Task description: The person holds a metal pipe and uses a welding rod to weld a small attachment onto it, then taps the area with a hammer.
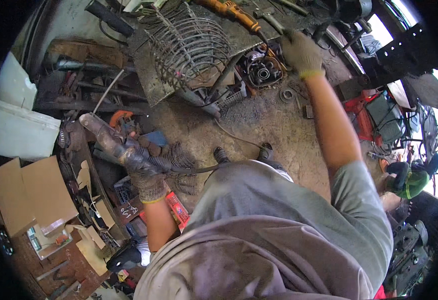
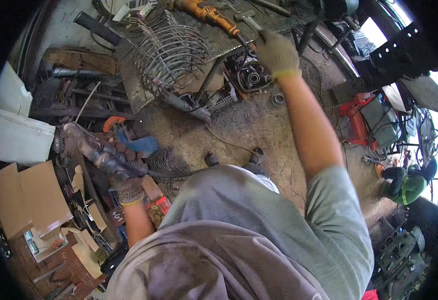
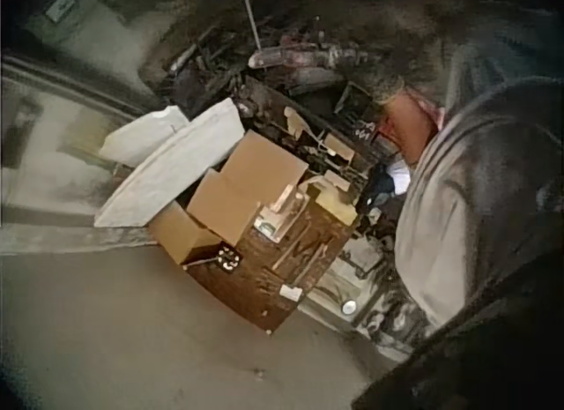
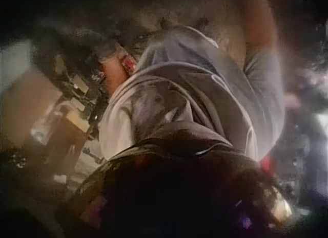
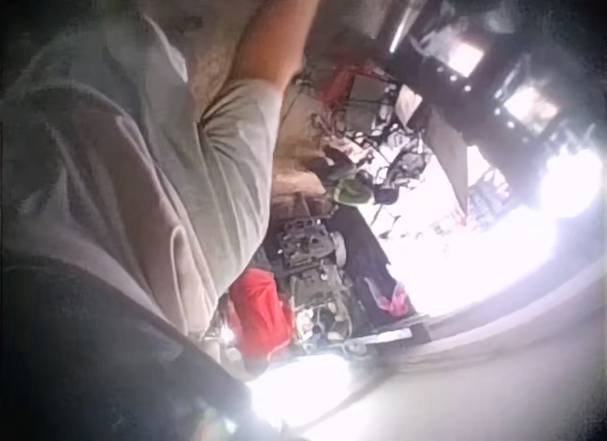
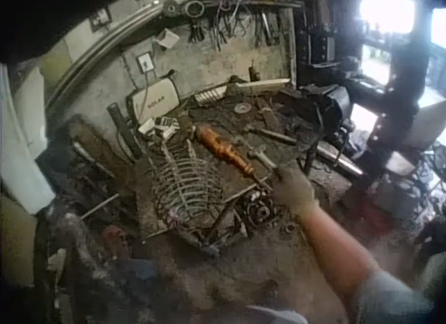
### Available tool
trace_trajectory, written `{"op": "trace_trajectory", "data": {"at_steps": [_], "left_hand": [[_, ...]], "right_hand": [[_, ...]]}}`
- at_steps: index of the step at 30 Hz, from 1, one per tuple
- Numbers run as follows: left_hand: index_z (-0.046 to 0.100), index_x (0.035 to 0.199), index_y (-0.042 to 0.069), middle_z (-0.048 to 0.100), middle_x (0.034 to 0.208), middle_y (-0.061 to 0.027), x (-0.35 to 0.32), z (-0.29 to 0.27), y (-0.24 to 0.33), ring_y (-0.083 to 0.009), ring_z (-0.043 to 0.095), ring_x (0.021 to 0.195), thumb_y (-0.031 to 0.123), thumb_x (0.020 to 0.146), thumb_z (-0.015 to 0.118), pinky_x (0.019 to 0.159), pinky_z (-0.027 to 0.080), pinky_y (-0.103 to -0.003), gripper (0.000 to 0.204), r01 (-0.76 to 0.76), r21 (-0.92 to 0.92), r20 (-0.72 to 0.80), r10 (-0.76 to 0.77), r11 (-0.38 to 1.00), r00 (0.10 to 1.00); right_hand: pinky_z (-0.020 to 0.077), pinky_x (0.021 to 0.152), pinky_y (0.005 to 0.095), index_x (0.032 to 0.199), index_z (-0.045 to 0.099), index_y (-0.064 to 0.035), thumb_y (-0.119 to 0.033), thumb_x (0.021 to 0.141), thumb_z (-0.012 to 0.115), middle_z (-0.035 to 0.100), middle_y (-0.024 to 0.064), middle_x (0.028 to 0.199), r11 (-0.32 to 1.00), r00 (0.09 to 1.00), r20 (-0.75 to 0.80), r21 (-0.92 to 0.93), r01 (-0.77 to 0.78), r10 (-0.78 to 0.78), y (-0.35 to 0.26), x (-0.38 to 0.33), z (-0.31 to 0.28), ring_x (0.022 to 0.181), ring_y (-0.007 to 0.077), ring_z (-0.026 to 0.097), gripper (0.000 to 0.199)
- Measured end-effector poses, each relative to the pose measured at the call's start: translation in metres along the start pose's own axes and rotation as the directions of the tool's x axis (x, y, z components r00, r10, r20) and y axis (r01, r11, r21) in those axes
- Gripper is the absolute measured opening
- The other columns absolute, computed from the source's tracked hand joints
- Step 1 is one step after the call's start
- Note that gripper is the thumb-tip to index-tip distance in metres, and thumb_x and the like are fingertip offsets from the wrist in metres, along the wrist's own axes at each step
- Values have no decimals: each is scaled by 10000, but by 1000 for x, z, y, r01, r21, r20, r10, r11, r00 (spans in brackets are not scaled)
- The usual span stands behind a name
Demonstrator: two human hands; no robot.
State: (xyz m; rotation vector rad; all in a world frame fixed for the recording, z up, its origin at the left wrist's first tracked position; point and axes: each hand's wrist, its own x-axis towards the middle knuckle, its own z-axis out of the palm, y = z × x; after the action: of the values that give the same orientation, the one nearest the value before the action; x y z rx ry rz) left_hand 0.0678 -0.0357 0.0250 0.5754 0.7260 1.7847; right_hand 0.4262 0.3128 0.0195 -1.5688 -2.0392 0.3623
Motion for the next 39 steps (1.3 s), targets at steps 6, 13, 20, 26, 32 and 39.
{"op": "trace_trajectory", "data": {"at_steps": [6, 13, 20, 26, 32, 39], "left_hand": [[436, 1431, 95, 628, 1058, -116, -16, 0, 6, -268, 579, 772, 311, 1037, 463, 888, 514, -502, 449, -44, -83, -130, 32, 996, 991], [539, 1284, 188, 646, 925, -8, 1, 35, 39, -199, 496, 634, 439, 988, 543, 668, 454, -430, 389, 16, 95, -176, 2, 995, 984], [597, 1063, 154, 600, 816, -41, 97, 19, 67, -203, 490, 580, 562, 853, 627, 482, 394, -384, 459, 89, 151, -154, -65, 984, 986], [569, 1033, 87, 568, 802, -42, 183, -30, 89, -209, 534, 627, 431, 862, 703, 552, 473, -365, 407, 350, 129, 43, -358, 928, 933], [587, 1066, 57, 626, 921, -80, 251, -41, 75, -240, 642, 787, 490, 948, 598, 682, 579, -377, 449, 263, 227, -30, -263, 938, 964], [582, 1156, 73, 650, 985, -57, 322, -94, 52, -178, 631, 829, 397, 999, 561, 725, 571, -304, 361, -11, 439, 171, -71, 898, 983]], "right_hand": [[500, 981, 470, 1264, 642, -115, -426, 902, 568, 653, 236, 1224, 952, 988, 111, -277, 133, -106, 36, 122, 19, 1153, 395, 627, 482], [457, 1033, 502, 1440, 499, -192, -580, 870, 597, 603, 274, 1307, 946, 962, -232, -251, -204, 146, 6, 42, 19, 1228, 419, 581, 696], [526, 912, 468, 1268, 577, -22, -511, 881, 657, 671, 270, 1148, 866, 937, 54, -404, -296, 345, 36, 23, 44, 1093, 400, 657, 629], [410, 450, 314, 1173, 672, -86, -381, 958, 614, 577, -12, 647, 839, 813, 419, 183, -512, 404, 13, 13, 4, 482, 138, 512, 370], [299, 389, 218, 1201, 645, -56, -393, 998, 571, 507, -55, 647, 241, 730, 457, 738, -630, 509, -57, -62, 5, 428, 65, 410, 401], [453, 512, 270, 1224, 584, -3, -311, 989, 603, 573, 9, 718, 511, 805, 111, 721, -469, 583, -148, -172, 46, 571, 93, 542, 387]]}}
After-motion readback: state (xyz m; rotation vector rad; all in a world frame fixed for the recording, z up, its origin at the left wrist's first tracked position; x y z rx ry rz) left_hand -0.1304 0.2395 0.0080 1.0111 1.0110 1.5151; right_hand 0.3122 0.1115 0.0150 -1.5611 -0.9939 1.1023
